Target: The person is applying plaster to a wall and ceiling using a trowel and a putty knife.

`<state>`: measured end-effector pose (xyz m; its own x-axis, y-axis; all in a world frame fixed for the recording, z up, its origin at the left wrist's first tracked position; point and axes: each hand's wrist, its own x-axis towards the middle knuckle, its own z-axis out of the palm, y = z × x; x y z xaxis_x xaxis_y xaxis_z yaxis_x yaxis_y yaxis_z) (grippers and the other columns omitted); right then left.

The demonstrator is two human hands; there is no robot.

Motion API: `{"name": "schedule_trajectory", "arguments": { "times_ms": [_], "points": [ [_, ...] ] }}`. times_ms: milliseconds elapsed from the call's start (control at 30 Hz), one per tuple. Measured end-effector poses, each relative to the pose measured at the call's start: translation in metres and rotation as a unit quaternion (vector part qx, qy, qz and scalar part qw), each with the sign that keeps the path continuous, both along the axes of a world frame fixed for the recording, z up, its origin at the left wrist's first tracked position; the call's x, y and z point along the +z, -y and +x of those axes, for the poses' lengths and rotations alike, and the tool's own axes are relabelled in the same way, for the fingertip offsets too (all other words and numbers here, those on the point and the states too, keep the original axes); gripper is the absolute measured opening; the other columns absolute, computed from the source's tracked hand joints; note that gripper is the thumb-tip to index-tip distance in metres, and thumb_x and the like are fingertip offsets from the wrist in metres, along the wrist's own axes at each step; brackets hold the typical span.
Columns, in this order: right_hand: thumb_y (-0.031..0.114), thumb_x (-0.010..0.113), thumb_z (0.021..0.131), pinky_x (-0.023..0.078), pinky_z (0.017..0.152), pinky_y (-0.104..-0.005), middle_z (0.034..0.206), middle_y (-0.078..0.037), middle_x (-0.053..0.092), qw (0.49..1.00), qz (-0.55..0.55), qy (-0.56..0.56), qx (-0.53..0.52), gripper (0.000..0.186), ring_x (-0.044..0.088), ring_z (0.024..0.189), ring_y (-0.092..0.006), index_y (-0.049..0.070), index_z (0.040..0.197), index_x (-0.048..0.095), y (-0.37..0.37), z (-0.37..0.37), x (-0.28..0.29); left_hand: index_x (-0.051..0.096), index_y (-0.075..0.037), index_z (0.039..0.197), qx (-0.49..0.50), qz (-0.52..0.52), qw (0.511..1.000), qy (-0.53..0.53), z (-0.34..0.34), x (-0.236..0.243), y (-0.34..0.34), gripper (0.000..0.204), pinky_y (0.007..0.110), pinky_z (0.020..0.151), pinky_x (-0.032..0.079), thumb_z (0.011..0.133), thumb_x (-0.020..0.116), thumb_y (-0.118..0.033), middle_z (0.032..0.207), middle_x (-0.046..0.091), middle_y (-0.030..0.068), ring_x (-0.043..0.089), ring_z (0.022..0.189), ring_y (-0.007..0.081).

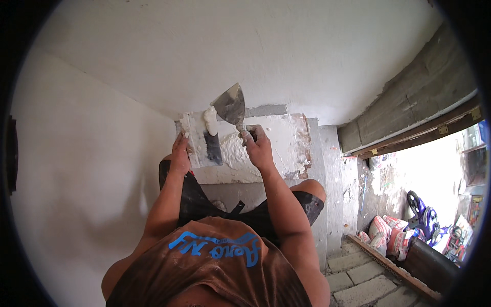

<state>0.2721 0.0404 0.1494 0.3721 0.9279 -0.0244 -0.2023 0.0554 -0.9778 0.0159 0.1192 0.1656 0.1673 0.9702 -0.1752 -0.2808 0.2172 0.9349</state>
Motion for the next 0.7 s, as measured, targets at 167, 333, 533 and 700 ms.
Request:
{"name": "schedule_trajectory", "arguments": {
  "times_ms": [167, 333, 533, 700],
  "points": [
    [0.017, 0.062, 0.095, 0.051, 0.074, -0.0303, 0.092, -0.009, 0.069, 0.988, 0.017, 0.156, 0.003, 0.026, 0.063, 0.080, -0.0141, -0.002, 0.113, 0.063, 0.001, 0.000, 0.006, 0.049, 0.001, 0.138, -0.008, -0.012, 1.000, -0.023, -0.003, -0.002, -0.004, 0.043, 0.033, 0.103, 0.043, 0.099, 0.051, -0.014, 0.131, 0.059, 0.0077, 0.057, 0.118, 0.0181],
    [0.016, 0.063, 0.095, 0.050, 0.073, -0.0298, 0.091, -0.009, 0.068, 0.985, 0.055, 0.162, -0.023, 0.026, 0.062, 0.079, -0.0150, -0.001, 0.114, 0.063, 0.001, -0.001, 0.006, 0.050, 0.000, 0.138, -0.029, 0.033, 0.996, -0.073, -0.009, -0.011, -0.011, 0.042, 0.034, 0.102, 0.044, 0.099, 0.050, -0.015, 0.129, 0.060, 0.0076, 0.057, 0.116, 0.0184],
    [0.020, 0.053, 0.100, 0.043, 0.051, -0.0230, 0.087, -0.010, 0.066, 0.976, 0.058, -0.202, 0.056, 0.026, 0.057, 0.064, -0.0110, 0.000, 0.115, 0.059, 0.006, 0.009, 0.010, 0.051, -0.001, 0.136, 0.058, -0.031, 0.998, -0.002, -0.009, -0.023, -0.013, 0.042, 0.036, 0.103, 0.043, 0.101, 0.046, -0.024, 0.127, 0.061, 0.0083, 0.058, 0.115, 0.0215],
    [0.030, 0.048, 0.102, 0.041, 0.042, -0.0230, 0.079, -0.011, 0.063, 0.925, 0.020, -0.328, 0.189, 0.033, 0.056, 0.053, -0.0128, 0.002, 0.114, 0.058, 0.016, 0.016, 0.016, 0.055, -0.005, 0.129, 0.041, -0.074, 0.989, 0.120, -0.003, -0.014, -0.010, 0.040, 0.037, 0.095, 0.050, 0.099, 0.049, -0.030, 0.118, 0.065, 0.0070, 0.063, 0.108, 0.0217]
  ]
}}
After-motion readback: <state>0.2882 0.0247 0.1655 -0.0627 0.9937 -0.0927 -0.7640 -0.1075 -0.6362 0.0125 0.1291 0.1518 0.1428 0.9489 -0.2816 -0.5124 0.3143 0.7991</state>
